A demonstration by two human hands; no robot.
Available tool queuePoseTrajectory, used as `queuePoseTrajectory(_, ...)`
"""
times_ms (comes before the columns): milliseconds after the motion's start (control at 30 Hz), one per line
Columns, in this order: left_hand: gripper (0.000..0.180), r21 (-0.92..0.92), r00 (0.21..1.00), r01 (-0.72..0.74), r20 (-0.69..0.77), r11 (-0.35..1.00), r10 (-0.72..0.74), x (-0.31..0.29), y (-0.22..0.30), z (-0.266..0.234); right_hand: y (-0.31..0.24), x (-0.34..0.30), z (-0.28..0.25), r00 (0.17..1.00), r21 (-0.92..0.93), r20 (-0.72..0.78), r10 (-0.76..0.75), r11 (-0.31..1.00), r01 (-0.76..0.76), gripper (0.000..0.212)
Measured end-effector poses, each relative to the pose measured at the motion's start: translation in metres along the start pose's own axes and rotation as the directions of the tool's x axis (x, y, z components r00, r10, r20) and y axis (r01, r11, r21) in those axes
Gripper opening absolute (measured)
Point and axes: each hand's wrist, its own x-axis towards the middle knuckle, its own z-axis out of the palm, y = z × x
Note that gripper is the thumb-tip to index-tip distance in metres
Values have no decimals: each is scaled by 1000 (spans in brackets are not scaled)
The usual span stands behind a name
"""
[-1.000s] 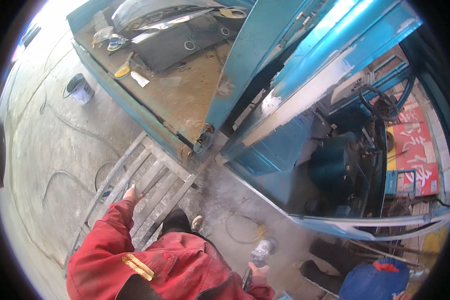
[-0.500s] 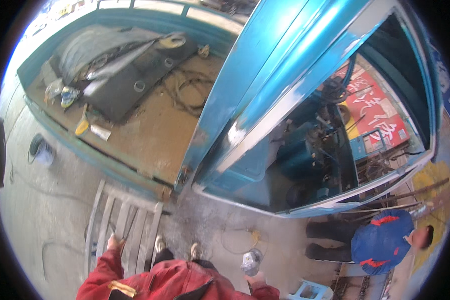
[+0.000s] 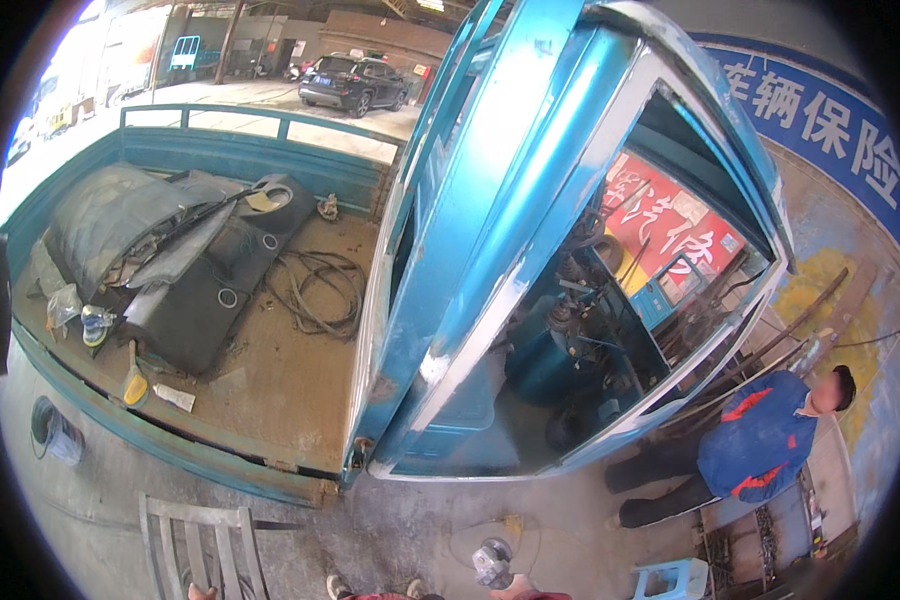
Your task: The person uses an angle grinder with a sanding disc to sand the white-painted door frame of a teal three-wheeled vehicle. They pause to touch the surface, then change the sanding disc and continue sanding the lower door edge.
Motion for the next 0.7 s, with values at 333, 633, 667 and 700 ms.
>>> queuePoseTrajectory(333,88,5,995,-71,-72,997,71,1,18,-27,-37,-9,-18,998,7,-46,45,999,-45,40)
queuePoseTrajectory(633,84,-39,878,-393,-312,919,363,-1,92,-100,-8,10,-14,990,73,118,76,994,-85,79)
queuePoseTrajectory(667,80,-93,860,-428,-346,899,374,-14,110,-111,-9,12,-16,995,20,64,75,997,-76,77)
queuePoseTrajectory(700,74,-68,823,-475,-389,878,415,-29,128,-119,-9,14,-20,991,31,97,92,995,-95,76)
